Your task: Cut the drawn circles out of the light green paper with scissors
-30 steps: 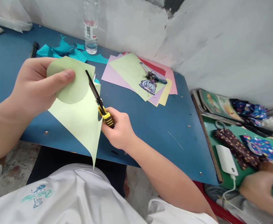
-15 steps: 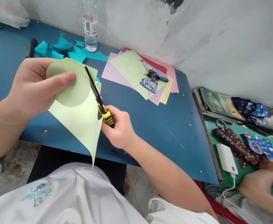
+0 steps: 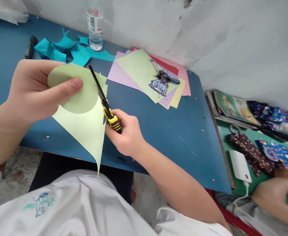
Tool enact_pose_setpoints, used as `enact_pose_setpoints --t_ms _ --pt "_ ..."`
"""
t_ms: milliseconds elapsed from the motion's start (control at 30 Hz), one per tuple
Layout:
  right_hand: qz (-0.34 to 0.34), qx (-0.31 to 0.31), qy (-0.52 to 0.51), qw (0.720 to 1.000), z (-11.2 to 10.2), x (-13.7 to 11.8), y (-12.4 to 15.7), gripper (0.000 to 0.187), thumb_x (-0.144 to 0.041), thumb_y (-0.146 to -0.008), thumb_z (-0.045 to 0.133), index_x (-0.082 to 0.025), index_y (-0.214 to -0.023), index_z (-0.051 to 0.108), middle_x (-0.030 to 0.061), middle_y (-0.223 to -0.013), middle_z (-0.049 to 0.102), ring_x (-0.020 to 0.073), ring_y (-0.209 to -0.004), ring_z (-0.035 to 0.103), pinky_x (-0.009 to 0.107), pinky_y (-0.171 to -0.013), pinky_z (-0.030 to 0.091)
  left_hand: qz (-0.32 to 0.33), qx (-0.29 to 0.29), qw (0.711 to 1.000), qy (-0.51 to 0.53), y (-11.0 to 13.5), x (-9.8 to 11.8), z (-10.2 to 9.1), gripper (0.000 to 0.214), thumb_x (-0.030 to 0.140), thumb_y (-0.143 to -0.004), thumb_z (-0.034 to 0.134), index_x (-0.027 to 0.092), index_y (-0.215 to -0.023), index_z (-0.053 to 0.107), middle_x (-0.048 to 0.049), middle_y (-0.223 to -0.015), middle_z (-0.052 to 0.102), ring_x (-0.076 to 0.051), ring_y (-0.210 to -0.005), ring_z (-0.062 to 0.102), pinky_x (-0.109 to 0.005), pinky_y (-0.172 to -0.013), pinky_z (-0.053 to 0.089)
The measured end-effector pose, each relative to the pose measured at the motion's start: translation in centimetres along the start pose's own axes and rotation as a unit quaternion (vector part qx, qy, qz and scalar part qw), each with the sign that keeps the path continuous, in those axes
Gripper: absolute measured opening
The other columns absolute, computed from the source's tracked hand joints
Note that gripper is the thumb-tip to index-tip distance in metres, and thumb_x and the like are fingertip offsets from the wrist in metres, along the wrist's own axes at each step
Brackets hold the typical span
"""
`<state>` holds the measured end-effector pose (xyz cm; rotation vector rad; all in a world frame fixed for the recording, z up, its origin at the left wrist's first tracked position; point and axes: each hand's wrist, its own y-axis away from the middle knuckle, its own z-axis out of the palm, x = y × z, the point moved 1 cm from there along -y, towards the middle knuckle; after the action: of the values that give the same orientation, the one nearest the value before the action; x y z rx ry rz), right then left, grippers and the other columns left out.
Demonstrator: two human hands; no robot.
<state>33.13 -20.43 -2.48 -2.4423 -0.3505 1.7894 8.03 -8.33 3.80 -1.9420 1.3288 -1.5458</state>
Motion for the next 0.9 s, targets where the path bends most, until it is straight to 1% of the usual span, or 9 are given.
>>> enact_pose_setpoints --t_ms 133,233,367,500,633,733,800,900 --pt "0.001 -0.001 0.002 1.0 -0.1 -0.1 0.0 0.025 -0.048 -0.099 0.091 -0.025 -0.107 0.086 0.0022 -0.088 0.078 0.0219 -0.08 0.06 0.037 -0.073 0.05 -0.013 -0.001 1.0 0.007 0.2 0.2 -0.1 0.078 0.078 -0.117 0.083 0.011 -0.08 0.07 0.0065 -0.073 0.048 -0.001 -0.068 0.056 -0.011 -0.061 0.037" --pt "0.004 0.0 0.008 1.0 -0.1 -0.3 0.0 0.023 -0.046 -0.098 0.089 -0.025 -0.105 0.085 0.0017 -0.087 0.077 0.0207 -0.078 0.058 0.037 -0.072 0.049 -0.02 0.0 1.0 0.014 0.3 0.4 -0.1 0.077 0.077 -0.116 0.085 0.01 -0.081 0.071 0.0064 -0.074 0.048 -0.001 -0.07 0.057 -0.011 -0.062 0.039" --pt "0.008 0.002 0.01 1.0 -0.1 -0.6 -0.1 0.023 -0.046 -0.096 0.089 -0.025 -0.1 0.08 0.0007 -0.085 0.073 0.0198 -0.076 0.054 0.037 -0.071 0.047 -0.018 -0.003 1.0 0.024 0.4 0.2 0.0 0.073 0.074 -0.117 0.086 0.011 -0.084 0.074 0.0064 -0.073 0.049 -0.002 -0.07 0.057 -0.012 -0.061 0.04" --pt "0.023 -0.001 0.02 1.0 -0.2 -0.8 -0.1 0.026 -0.05 -0.096 0.089 -0.026 -0.1 0.079 0.001 -0.084 0.071 0.0205 -0.077 0.055 0.038 -0.072 0.046 -0.027 0.005 0.999 0.025 0.4 -0.5 0.1 0.08 0.084 -0.114 0.087 0.013 -0.081 0.072 0.0058 -0.069 0.047 -0.004 -0.065 0.056 -0.014 -0.056 0.037" --pt "0.029 0.0 0.028 0.999 -0.2 -0.8 0.0 0.029 -0.054 -0.097 0.091 -0.027 -0.1 0.079 0.0012 -0.083 0.07 0.0212 -0.077 0.053 0.038 -0.072 0.047 -0.022 -0.003 0.999 0.04 0.4 -1.0 0.0 0.075 0.079 -0.116 0.088 0.014 -0.081 0.074 0.0051 -0.068 0.044 -0.007 -0.063 0.057 -0.016 -0.053 0.037" --pt "0.032 -0.002 0.028 0.999 -0.2 -0.8 0.0 0.031 -0.055 -0.098 0.091 -0.026 -0.101 0.081 0.0015 -0.083 0.07 0.0211 -0.077 0.053 0.038 -0.072 0.046 -0.025 0.004 0.999 0.048 0.4 -0.8 0.0 0.076 0.082 -0.113 0.091 0.015 -0.081 0.076 0.0046 -0.068 0.044 -0.006 -0.062 0.052 -0.018 -0.051 0.033" --pt "0.032 0.002 0.029 0.999 -0.2 -0.8 0.0 0.029 -0.054 -0.097 0.09 -0.026 -0.1 0.082 0.0017 -0.083 0.07 0.0213 -0.077 0.053 0.038 -0.072 0.046 -0.039 0.017 0.997 0.058 0.3 -0.5 0.2 0.077 0.082 -0.111 0.094 0.016 -0.079 0.074 0.0043 -0.067 0.043 -0.006 -0.06 0.045 -0.02 -0.049 0.031" --pt "0.033 0.003 0.025 0.999 -0.2 -0.9 -0.1 0.026 -0.05 -0.095 0.09 -0.026 -0.099 0.082 0.0017 -0.083 0.071 0.0208 -0.077 0.054 0.037 -0.071 0.046 -0.034 0.04 0.995 0.091 0.1 0.2 0.5 0.075 0.075 -0.107 0.104 0.018 -0.072 0.071 0.0047 -0.063 0.039 -0.006 -0.056 0.033 -0.024 -0.042 0.024"
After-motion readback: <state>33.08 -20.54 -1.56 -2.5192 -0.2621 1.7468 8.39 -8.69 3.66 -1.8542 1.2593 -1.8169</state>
